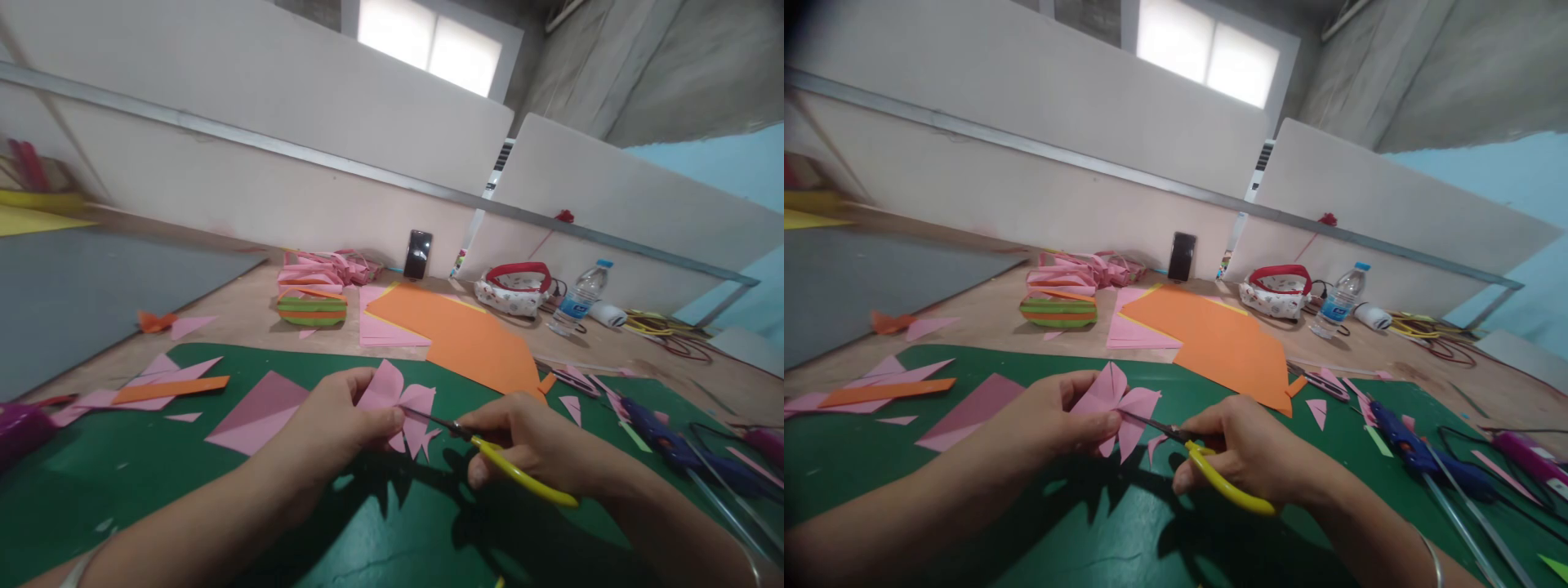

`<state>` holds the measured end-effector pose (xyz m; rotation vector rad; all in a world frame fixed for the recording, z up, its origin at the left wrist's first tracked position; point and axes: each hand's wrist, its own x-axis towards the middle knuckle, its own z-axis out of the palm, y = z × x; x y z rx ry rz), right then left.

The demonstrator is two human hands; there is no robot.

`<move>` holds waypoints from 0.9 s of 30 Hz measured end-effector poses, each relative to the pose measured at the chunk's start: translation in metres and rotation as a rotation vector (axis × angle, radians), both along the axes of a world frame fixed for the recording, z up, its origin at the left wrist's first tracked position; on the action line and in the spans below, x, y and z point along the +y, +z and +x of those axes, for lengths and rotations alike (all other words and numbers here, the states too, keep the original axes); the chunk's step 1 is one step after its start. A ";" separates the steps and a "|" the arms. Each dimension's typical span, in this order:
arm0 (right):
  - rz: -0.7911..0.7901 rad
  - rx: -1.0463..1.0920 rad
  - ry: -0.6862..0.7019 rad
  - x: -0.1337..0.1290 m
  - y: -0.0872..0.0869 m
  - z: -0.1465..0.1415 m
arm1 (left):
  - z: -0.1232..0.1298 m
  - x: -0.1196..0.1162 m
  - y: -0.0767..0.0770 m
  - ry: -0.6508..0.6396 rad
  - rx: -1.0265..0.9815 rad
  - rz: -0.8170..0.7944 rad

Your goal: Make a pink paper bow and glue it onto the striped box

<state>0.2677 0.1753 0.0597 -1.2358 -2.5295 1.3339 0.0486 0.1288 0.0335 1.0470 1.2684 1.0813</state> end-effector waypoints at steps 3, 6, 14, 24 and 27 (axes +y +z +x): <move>0.024 -0.024 -0.031 -0.001 0.000 0.000 | 0.000 0.001 -0.001 -0.007 0.005 -0.007; 0.046 -0.030 -0.032 -0.001 0.000 0.000 | -0.001 0.001 -0.001 -0.016 0.007 -0.008; 0.141 -0.048 -0.017 -0.001 -0.001 0.000 | -0.002 0.001 0.000 -0.035 0.013 -0.014; 0.262 -0.074 -0.018 -0.006 -0.002 -0.008 | -0.001 0.001 -0.001 -0.061 0.030 -0.022; 0.224 -0.052 -0.020 -0.008 -0.003 -0.009 | 0.000 0.001 0.000 -0.084 0.022 -0.015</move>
